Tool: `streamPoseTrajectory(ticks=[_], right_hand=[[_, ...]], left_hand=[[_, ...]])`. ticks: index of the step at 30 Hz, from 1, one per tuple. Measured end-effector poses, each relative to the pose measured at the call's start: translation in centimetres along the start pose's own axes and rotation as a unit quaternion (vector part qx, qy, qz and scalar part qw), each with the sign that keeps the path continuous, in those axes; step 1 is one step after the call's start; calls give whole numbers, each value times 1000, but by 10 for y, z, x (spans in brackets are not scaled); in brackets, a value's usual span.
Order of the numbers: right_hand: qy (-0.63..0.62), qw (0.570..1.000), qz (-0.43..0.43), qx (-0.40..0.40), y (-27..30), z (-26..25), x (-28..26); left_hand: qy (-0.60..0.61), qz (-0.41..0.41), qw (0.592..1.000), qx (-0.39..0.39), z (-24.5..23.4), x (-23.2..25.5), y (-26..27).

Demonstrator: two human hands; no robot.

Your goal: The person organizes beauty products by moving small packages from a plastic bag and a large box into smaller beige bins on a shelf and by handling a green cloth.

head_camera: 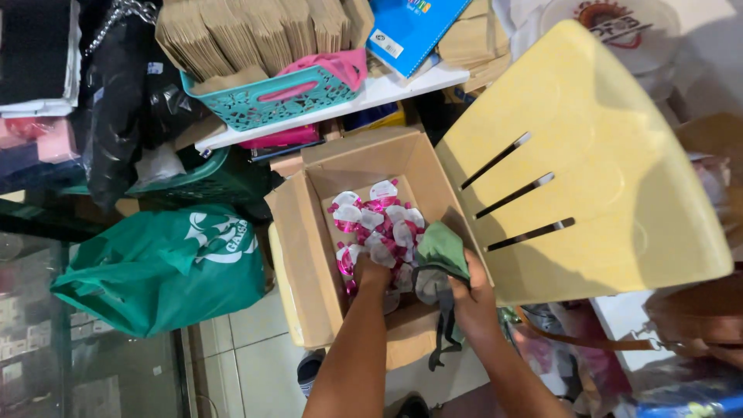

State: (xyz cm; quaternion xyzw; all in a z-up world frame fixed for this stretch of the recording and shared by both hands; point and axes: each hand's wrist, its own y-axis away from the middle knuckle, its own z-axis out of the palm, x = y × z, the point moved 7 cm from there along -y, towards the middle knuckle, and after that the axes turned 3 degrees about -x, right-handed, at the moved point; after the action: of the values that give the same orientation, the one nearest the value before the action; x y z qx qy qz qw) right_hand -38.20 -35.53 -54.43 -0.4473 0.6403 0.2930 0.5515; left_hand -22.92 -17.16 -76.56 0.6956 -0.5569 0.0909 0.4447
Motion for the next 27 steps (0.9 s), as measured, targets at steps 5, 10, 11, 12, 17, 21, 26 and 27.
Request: streamPoseTrajectory(ticks=[5,10,11,12,17,21,26,27], right_hand=[[-10,999,14,28,4,-2,-8],[-22,999,38,27,5,-3,-10],[-19,999,37,22,4,-3,-13],[-16,999,37,18,4,-2,-17],[-41,997,48,42,8,-7,-2],[-205,970,122,46,7,-14,14],[-342,892,273,117,-8,-33,-30],[-365,883,264,129,-12,-39,-44]], left_hand=[[48,-148,988,22,-30,22,18],[2,-184,983,-3,-38,30,23],[-46,-170,984,-12,-28,22,10],[-95,-156,983,-20,-17,14,-3],[-195,0,979,-54,38,-17,-47],[75,52,990,109,-7,12,-11],[442,14,895,-56,-75,95,78],[536,9,840,-90,-89,114,99]])
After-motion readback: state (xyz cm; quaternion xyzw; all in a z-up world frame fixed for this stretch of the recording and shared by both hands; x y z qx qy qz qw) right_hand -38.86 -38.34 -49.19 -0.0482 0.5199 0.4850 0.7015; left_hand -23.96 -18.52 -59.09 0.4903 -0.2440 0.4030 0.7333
